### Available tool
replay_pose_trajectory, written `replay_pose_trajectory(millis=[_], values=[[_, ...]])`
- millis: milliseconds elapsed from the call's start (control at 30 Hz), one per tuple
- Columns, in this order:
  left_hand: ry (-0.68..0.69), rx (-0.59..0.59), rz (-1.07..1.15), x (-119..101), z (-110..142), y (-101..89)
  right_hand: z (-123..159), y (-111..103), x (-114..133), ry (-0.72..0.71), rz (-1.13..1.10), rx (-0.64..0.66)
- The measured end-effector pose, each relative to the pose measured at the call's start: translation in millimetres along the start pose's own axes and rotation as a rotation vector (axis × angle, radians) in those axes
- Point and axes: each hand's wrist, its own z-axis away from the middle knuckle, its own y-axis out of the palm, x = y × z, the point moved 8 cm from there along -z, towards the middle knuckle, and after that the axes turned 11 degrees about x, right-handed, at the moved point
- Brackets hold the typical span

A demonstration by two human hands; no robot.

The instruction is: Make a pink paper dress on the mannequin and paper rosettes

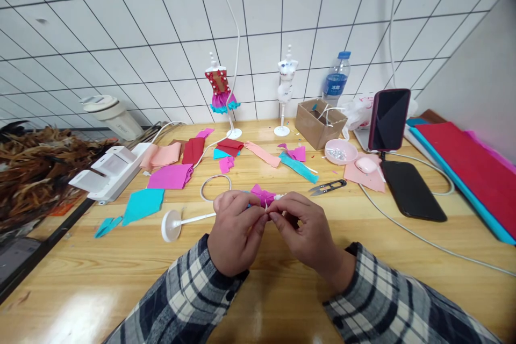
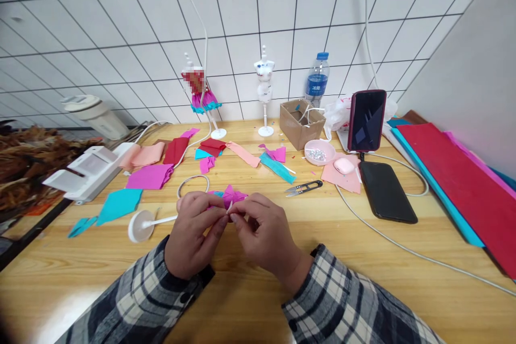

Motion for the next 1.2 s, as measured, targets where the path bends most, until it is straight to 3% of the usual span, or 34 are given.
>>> replay_pose_trajectory(millis=[500,900,1033,1200], values=[[0.015,-0.049,-0.001,1,-5,-1.2,2,0,1,-0.088,0.121,-0.014],[0.022,-0.015,0.026,-3,-4,1.7,-5,3,-12,0.106,-0.029,0.011],[0.020,0.060,0.107,0,-4,5.5,-5,-1,-10,0.078,-0.042,-0.019],[0.019,0.040,0.140,0,-5,2.9,-1,0,-2,-0.018,0.019,-0.009]])
